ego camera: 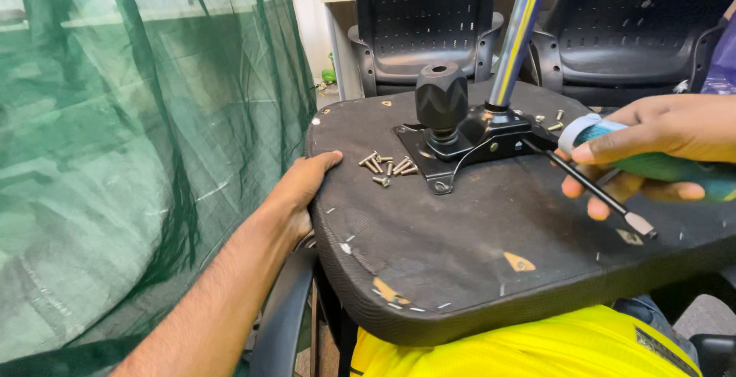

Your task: The person uses a screwdriver to tighten screws into the metal base of an office chair. The person holds the chair steady with one hand while turning the screwdriver with the other to secure the base to the seat.

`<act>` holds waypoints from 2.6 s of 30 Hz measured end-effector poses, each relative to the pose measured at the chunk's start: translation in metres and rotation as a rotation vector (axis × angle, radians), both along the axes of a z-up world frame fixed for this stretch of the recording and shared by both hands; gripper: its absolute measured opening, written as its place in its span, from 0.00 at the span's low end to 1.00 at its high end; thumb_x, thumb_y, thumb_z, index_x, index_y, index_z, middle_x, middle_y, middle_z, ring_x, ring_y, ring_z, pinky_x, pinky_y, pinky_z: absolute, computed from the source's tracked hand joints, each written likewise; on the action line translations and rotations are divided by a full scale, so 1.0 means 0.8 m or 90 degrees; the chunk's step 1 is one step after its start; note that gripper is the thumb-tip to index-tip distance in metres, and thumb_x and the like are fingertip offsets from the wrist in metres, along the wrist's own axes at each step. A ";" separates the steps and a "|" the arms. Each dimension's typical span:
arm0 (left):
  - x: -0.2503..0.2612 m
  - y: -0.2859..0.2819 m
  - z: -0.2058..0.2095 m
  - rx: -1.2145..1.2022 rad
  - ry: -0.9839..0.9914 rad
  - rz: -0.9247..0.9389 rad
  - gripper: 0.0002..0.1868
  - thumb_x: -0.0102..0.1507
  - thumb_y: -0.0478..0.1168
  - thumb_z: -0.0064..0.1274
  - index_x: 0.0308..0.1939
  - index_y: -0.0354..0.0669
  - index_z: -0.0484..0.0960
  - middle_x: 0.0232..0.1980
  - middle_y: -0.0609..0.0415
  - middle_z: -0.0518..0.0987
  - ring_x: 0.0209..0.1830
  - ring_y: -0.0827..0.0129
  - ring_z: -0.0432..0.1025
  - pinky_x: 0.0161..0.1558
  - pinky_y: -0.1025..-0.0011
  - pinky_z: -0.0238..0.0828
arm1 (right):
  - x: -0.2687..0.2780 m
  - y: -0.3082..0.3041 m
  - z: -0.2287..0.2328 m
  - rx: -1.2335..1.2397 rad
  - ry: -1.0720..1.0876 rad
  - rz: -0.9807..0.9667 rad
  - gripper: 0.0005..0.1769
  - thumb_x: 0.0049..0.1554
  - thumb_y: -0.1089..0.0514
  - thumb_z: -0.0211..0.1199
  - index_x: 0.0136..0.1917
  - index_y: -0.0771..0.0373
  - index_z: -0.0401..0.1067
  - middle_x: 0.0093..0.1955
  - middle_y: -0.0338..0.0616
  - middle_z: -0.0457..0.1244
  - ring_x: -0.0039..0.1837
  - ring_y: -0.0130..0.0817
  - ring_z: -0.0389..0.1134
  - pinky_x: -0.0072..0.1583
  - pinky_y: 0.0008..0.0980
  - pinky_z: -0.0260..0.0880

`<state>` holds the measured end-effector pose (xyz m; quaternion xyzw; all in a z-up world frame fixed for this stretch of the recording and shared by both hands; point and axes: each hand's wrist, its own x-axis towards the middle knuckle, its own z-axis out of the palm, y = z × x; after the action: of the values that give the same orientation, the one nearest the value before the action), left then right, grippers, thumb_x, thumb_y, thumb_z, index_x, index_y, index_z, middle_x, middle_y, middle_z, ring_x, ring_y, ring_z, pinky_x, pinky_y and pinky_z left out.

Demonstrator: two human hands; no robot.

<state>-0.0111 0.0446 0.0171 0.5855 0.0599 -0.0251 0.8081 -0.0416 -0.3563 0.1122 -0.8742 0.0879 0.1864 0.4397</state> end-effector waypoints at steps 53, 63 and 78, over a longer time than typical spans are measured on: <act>-0.161 -0.077 -0.017 -0.129 0.201 0.188 0.30 0.60 0.63 0.52 0.60 0.51 0.75 0.52 0.52 0.82 0.50 0.56 0.76 0.51 0.51 0.69 | 0.320 -0.194 -0.098 -0.254 -0.209 -0.011 0.29 0.50 0.39 0.76 0.59 0.55 0.77 0.45 0.53 0.70 0.45 0.43 0.68 0.42 0.43 0.62; -0.005 -0.022 0.008 -0.174 0.150 0.166 0.26 0.66 0.59 0.45 0.61 0.49 0.78 0.60 0.49 0.84 0.55 0.54 0.81 0.54 0.46 0.77 | 0.287 -0.304 -0.134 -0.212 -0.194 -0.139 0.27 0.50 0.45 0.78 0.61 0.52 0.79 0.49 0.48 0.73 0.45 0.41 0.71 0.38 0.44 0.66; 0.246 0.012 -0.068 -0.240 0.110 -0.072 0.22 0.71 0.51 0.43 0.61 0.39 0.75 0.56 0.43 0.84 0.48 0.54 0.82 0.48 0.54 0.83 | 0.172 -0.461 -0.275 -0.001 -0.251 -0.309 0.18 0.57 0.59 0.64 0.60 0.63 0.70 0.48 0.63 0.70 0.44 0.50 0.72 0.43 0.46 0.72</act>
<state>0.1858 0.0542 -0.0376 0.4223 0.0900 -0.1310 0.8924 0.0958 -0.7251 -0.1077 -0.8472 0.2075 -0.0974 0.4793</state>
